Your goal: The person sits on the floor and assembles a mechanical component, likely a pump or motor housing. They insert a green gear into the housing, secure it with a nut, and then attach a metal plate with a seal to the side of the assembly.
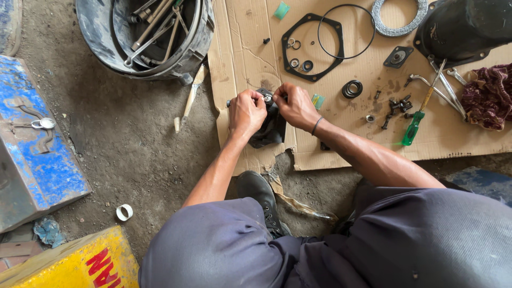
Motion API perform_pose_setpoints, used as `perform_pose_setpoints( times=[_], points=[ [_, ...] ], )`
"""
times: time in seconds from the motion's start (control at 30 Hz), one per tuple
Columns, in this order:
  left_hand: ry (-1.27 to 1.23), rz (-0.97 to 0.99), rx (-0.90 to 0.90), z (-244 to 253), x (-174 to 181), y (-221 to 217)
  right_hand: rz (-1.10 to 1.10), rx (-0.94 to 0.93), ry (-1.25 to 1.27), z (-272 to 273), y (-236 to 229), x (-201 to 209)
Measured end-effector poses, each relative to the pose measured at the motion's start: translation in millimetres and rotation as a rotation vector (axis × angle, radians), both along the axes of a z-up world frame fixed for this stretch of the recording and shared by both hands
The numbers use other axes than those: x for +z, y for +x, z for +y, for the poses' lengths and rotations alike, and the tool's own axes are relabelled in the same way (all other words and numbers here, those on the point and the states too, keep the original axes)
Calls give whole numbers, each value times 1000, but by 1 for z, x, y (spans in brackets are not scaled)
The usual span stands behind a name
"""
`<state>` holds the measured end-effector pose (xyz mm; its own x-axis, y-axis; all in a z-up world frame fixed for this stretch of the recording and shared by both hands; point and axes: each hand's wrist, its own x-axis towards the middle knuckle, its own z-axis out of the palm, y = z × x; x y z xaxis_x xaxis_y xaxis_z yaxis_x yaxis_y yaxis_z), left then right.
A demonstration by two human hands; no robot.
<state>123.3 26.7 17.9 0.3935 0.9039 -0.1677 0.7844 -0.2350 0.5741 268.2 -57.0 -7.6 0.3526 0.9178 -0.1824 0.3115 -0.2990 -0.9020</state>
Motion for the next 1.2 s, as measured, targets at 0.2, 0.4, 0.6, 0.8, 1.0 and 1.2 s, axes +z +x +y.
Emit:
perform_pose_setpoints(
  times=[0.2, 0.4, 0.6, 0.8, 1.0, 1.2],
  points=[
    [-8, -36, -17, 4, -2, -2, -82, 30, 93, 2, 2, -10],
    [-50, 5, 15, 10, 0, 1, -62, 58, -26, 10, 3, -19],
    [-100, -10, 56, 10, 10, -2, 120, 85, -177, 10, 14, -9],
    [-264, -152, -24, 13, 11, -10, 121, 125, -58, 7, 17, -17],
    [-468, -232, -168, 35, 7, -10, 117, 178, -21, 8, 23, -21],
    [-452, 76, -365, 65, 17, 9, 149, 145, -62, 12, 20, -20]
  ],
)
